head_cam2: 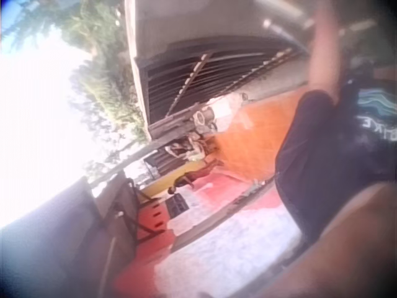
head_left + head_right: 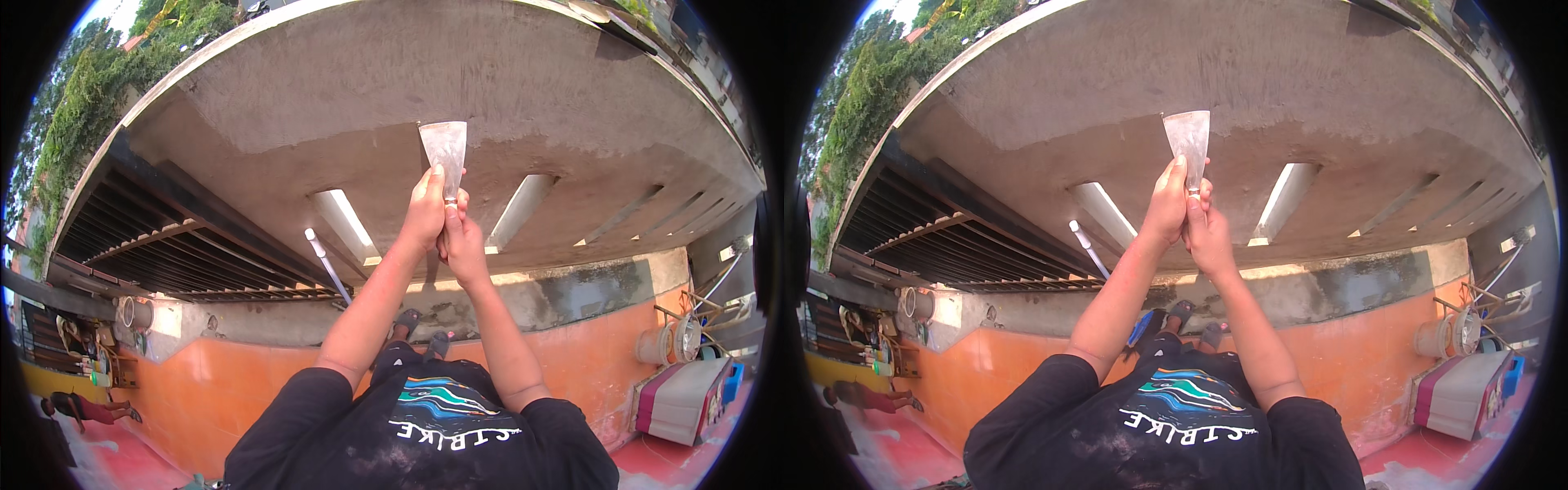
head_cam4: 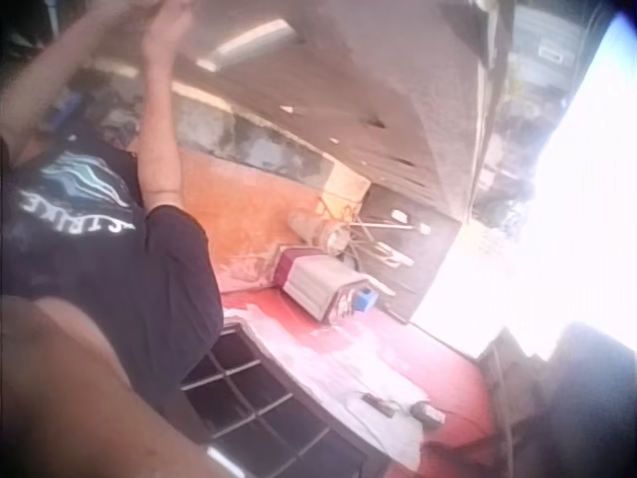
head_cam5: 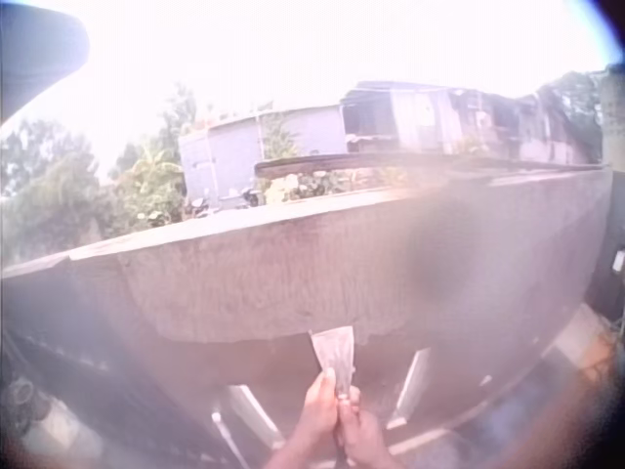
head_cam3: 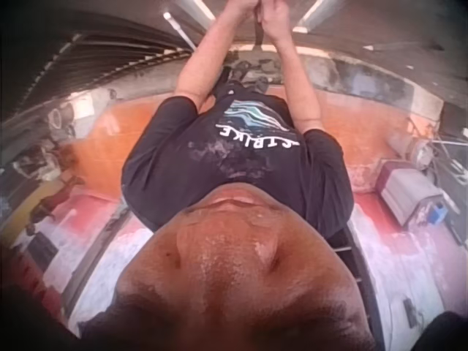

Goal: The person uses a metal trowel to smooth a freshly applied concrete ceiling surface. They repeatedly drag the trowel across the ceiling in short strokes, leveling the material and refining the finish.

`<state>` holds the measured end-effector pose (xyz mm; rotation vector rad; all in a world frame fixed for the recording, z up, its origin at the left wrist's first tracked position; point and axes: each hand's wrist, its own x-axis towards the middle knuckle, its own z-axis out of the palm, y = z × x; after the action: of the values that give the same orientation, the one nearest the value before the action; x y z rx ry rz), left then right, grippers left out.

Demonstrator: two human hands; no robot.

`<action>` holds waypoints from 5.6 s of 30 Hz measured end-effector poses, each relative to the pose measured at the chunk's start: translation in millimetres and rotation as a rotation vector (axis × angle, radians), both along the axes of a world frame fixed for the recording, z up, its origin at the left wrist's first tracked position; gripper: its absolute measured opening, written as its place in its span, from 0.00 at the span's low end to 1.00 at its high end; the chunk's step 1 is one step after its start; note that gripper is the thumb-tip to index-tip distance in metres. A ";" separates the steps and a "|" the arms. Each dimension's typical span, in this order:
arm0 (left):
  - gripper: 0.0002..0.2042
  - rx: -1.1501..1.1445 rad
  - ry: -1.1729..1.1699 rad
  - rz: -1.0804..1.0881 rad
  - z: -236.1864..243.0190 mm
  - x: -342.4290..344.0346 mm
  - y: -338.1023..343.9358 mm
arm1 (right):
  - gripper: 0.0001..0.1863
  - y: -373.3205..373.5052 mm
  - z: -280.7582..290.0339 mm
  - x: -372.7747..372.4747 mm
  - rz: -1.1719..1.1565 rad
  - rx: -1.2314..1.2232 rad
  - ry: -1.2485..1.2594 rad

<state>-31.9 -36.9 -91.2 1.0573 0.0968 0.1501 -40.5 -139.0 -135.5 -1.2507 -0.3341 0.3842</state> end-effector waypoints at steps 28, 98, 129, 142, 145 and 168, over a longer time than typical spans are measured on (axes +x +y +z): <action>0.30 -0.195 -0.055 -0.255 8.7 13.1 23.5 | 0.17 3.5 9.7 -20.6 0.123 0.306 0.248; 0.36 -0.078 -0.136 -0.409 30.0 53.0 63.8 | 0.14 55.6 20.8 12.0 -0.153 0.326 0.075; 0.33 0.049 0.157 -0.369 12.7 32.7 34.2 | 0.11 31.4 -2.6 -10.8 -0.129 0.345 0.239; 0.36 0.043 -0.046 -0.399 53.4 56.1 57.5 | 0.14 47.9 26.1 22.6 -0.121 0.269 0.053; 0.34 0.034 -0.050 -0.422 40.6 50.4 46.4 | 0.12 37.3 19.2 9.4 -0.097 0.406 0.145; 0.36 0.067 -0.093 -0.363 21.7 53.7 69.5 | 0.10 57.2 2.3 12.6 -0.125 0.293 0.174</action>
<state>21.9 32.6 -69.5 1.1162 -0.1851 -0.1273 -27.9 -81.9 -133.2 -0.9384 -0.1553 0.3211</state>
